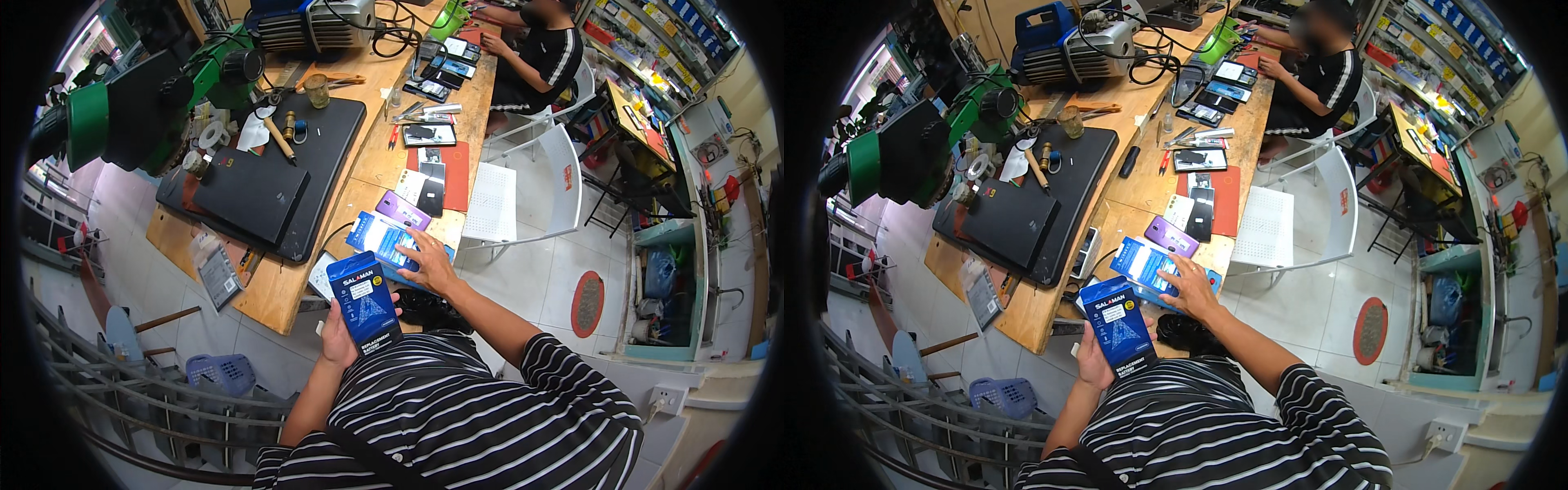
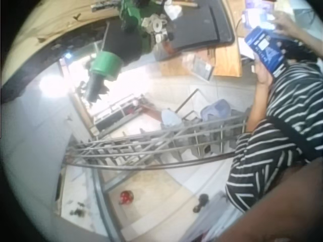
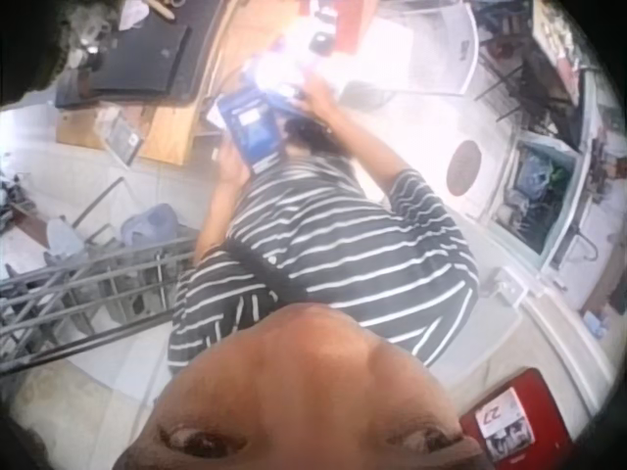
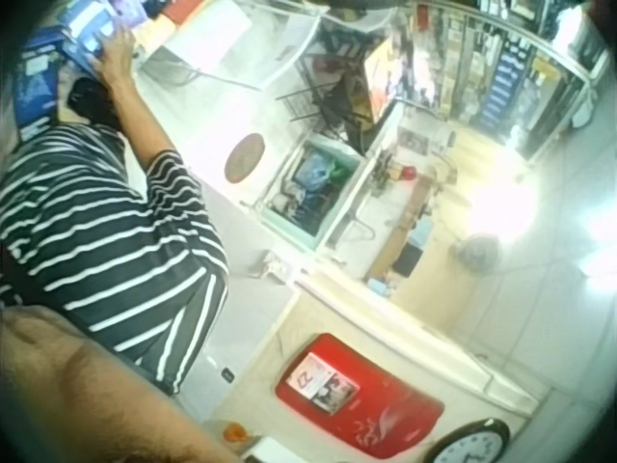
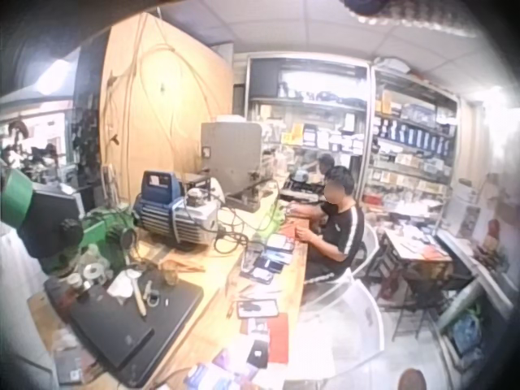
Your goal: The person removes two blue replacement battery boxes from a black plastic bag, writes on the boxes with a blue pen, and places them on a workbench. The person then opens one box, removes a battery, and peels a protective film from the battery.
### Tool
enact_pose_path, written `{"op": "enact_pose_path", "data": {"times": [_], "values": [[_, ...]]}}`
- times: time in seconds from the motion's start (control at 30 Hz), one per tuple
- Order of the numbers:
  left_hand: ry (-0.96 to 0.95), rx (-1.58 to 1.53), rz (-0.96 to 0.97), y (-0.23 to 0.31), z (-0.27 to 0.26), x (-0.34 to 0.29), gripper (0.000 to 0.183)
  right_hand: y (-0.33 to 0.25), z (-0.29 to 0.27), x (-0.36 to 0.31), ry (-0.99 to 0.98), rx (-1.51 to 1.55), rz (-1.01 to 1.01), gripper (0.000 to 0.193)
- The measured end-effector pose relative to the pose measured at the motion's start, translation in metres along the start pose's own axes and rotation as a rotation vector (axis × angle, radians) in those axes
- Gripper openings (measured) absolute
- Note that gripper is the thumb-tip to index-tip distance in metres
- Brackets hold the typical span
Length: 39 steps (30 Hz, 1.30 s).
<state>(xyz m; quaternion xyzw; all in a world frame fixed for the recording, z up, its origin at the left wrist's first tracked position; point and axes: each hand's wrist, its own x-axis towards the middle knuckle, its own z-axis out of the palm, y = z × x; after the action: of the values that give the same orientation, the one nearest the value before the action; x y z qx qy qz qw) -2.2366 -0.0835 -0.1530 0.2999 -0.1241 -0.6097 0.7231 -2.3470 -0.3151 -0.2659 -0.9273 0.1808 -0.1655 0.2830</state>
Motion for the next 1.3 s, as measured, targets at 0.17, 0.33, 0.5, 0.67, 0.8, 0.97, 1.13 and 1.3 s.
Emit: {"op": "enact_pose_path", "data": {"times": [0.17,0.33,0.5,0.67,0.8,0.97,1.13,1.3], "values": [[0.0,0.003,-0.015,0.002,0.002,0.004,0.087,-0.001,0.003,0.0,0.04,0.015,-0.001,0.058],[-0.013,-0.031,-0.01,0.003,0.005,0.013,0.088,0.0,0.004,0.0,0.05,0.013,-0.002,0.057],[-0.023,0.053,0.016,0.004,0.006,0.015,0.093,-0.002,0.001,0.002,0.044,-0.023,0.007,0.059],[0.001,0.039,0.008,0.001,0.006,0.01,0.096,-0.004,0.001,0.006,0.037,-0.03,0.018,0.058],[-0.01,0.004,0.006,0.001,0.006,0.008,0.093,-0.003,0.001,0.007,0.042,-0.052,0.019,0.058],[0.006,0.035,0.015,-0.001,0.007,0.006,0.093,-0.005,-0.001,0.007,0.015,-0.064,0.036,0.057],[0.013,0.068,0.031,0.0,-0.002,0.005,0.095,0.0,0.003,0.005,0.028,-0.047,0.025,0.059],[0.105,0.064,0.112,0.018,-0.013,0.001,0.091,-0.001,0.005,0.0,0.044,-0.099,0.016,0.059]]}}
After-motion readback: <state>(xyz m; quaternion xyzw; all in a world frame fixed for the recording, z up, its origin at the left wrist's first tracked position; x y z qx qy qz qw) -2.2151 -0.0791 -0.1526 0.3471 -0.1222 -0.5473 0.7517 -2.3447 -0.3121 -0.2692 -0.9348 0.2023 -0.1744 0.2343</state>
